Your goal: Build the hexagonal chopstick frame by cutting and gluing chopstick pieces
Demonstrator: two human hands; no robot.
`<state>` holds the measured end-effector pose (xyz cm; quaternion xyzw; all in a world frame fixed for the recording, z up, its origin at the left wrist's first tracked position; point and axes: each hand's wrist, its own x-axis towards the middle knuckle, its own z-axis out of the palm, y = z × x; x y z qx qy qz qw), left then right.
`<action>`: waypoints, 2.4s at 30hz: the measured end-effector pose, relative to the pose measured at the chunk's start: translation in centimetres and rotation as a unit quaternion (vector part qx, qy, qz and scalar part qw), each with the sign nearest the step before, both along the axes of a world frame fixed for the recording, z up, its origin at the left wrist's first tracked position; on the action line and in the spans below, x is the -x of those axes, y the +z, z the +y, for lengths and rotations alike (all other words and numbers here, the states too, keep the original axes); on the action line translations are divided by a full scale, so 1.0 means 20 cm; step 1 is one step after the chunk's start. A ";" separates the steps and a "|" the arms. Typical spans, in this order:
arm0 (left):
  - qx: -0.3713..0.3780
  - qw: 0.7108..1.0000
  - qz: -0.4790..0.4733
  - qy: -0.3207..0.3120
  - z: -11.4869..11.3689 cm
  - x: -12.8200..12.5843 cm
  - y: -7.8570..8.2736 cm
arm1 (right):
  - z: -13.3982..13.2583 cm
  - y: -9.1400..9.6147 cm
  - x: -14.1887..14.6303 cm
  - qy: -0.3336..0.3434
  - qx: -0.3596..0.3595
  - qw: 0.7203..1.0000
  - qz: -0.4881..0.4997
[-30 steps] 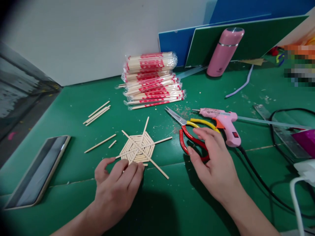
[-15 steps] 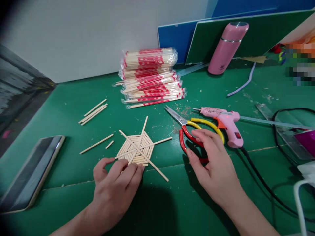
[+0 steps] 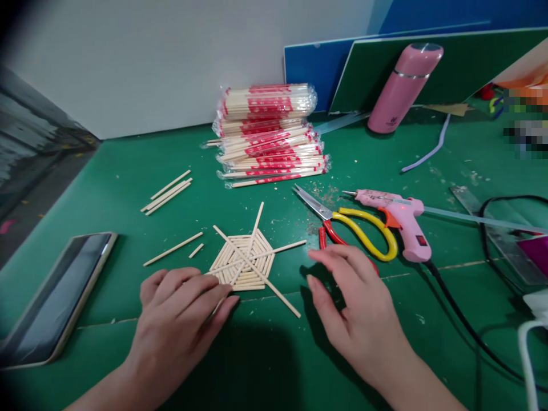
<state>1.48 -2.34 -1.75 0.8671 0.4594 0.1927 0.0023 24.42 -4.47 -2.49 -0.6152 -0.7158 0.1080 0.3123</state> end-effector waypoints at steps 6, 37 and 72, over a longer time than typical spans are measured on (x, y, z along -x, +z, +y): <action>0.017 0.999 -0.045 -0.016 0.00 0.07 -0.03 | 0.02 -0.01 0.16 0.126 0.047 0.991 0.017; 0.022 0.994 -0.103 0.014 0.00 0.07 -0.08 | 0.09 -0.02 0.33 0.204 0.070 0.968 -0.129; 0.041 0.994 -0.091 0.036 -0.01 0.07 -0.09 | 0.08 -0.03 0.32 0.200 0.089 0.965 -0.147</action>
